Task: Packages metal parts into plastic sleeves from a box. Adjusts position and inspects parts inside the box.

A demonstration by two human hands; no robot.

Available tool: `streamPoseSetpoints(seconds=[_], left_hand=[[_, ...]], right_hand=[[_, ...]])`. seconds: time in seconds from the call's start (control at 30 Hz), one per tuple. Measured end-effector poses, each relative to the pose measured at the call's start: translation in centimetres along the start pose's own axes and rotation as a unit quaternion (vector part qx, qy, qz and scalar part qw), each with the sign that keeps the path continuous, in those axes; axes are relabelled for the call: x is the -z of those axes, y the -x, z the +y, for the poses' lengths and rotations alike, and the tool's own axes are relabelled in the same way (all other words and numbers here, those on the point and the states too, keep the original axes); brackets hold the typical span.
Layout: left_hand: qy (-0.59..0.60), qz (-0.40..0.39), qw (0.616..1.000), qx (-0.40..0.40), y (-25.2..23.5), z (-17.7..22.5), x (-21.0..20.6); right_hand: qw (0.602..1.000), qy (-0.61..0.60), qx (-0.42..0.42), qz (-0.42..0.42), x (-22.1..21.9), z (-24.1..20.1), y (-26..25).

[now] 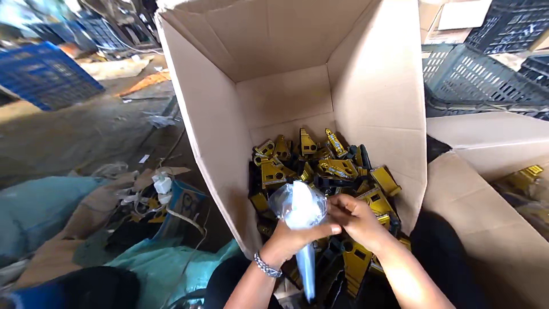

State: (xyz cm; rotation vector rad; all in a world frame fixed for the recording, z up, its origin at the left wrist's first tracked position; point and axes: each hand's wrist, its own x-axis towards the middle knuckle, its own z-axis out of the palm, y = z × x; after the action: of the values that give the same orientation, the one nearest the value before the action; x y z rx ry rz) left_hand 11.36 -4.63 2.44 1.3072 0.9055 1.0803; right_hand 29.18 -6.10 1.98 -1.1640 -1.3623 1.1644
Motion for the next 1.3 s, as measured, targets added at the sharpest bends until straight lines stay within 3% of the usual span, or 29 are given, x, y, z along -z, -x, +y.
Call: streamPoseSetpoints(seconds=[0.07, 0.13, 0.17, 0.23, 0.3, 0.33, 0.4, 0.47, 0.53, 0.6, 0.67, 0.77, 0.8, 0.83, 0.87, 0.93, 1.0, 1.07, 1.17, 1.23, 1.3], left_hand=[[-0.092, 0.076, 0.993, 0.011, -0.7, 0.2, 1.0], [-0.236, 0.151, 0.956, -0.088, -2.2, -1.1, 3.6], [-0.242, 0.165, 0.951, -0.103, -2.6, -1.1, 4.5], [-0.112, 0.103, 0.987, -0.054, -1.8, 0.1, 3.5], [0.019, -0.015, 0.999, 0.033, -0.3, 1.1, 0.9], [0.042, -0.032, 0.997, 0.056, 0.0, 1.2, -0.1], [0.014, 0.012, 0.999, 0.045, -0.4, 1.5, -0.3], [-0.077, 0.073, 0.993, -0.046, -1.5, 0.8, 1.2], [-0.182, 0.14, 0.968, -0.104, -1.7, 0.1, 2.3], [-0.22, 0.182, 0.951, -0.117, -1.6, -0.5, 2.9], [-0.243, 0.21, 0.938, -0.133, -1.9, -1.0, 3.9], [-0.243, 0.216, 0.934, -0.149, -2.5, -1.1, 4.4], [-0.241, 0.213, 0.935, -0.148, -2.5, -1.2, 4.3], [-0.249, 0.211, 0.933, -0.152, -2.5, -1.5, 4.1], [-0.276, 0.211, 0.925, -0.157, -2.6, -1.6, 4.0], [-0.344, 0.217, 0.897, -0.172, -2.5, -1.7, 4.2], [-0.352, 0.218, 0.892, -0.18, -2.5, -1.7, 4.2], [-0.331, 0.211, 0.903, -0.177, -2.4, -1.9, 3.7], [-0.255, 0.203, 0.934, -0.15, -2.6, -2.1, 2.5], [-0.143, 0.183, 0.969, -0.085, -2.5, -1.2, 1.5], [-0.009, 0.158, 0.987, -0.013, -1.9, 0.4, 0.1]], right_hand=[[0.998, -0.049, -0.051, -0.001, 0.1, 0.5, 0.9], [0.988, -0.134, -0.073, 0.012, 0.2, 1.2, 1.3], [0.982, -0.165, -0.082, 0.028, 0.1, 1.4, 1.4], [0.985, -0.145, -0.086, 0.025, 0.0, 1.3, 1.1], [0.997, -0.039, -0.034, -0.057, -0.1, 0.5, 0.1], [0.995, 0.026, 0.002, -0.098, 0.1, -0.2, -0.5], [0.987, 0.098, 0.011, -0.127, 1.5, -1.8, -1.9], [0.993, 0.074, -0.001, -0.095, 3.0, -2.6, -3.3], [0.998, 0.035, -0.028, -0.039, 4.2, -2.7, -4.2], [0.993, 0.089, -0.065, -0.049, 5.2, -1.3, -4.4], [0.962, 0.221, -0.145, -0.061, 5.2, 0.8, -4.3], [0.839, 0.444, -0.294, -0.116, 2.2, 3.9, -5.6], [0.82, 0.465, -0.312, -0.118, 1.1, 5.0, -5.7], [0.828, 0.455, -0.314, -0.095, 0.5, 5.6, -5.6], [0.859, 0.412, -0.299, -0.053, 0.5, 5.8, -5.2], [0.945, 0.203, -0.239, 0.095, 1.4, 5.0, -3.4], [0.965, -0.067, -0.181, 0.179, 3.0, 2.6, -1.1], [0.96, -0.237, -0.06, 0.136, 4.6, 0.9, 0.4], [0.982, -0.177, 0.065, 0.015, 4.8, -0.9, 0.3], [0.998, -0.025, 0.016, -0.048, 3.4, -1.8, -0.4], [0.989, 0.146, 0.002, -0.033, 1.3, -1.4, -1.5]])
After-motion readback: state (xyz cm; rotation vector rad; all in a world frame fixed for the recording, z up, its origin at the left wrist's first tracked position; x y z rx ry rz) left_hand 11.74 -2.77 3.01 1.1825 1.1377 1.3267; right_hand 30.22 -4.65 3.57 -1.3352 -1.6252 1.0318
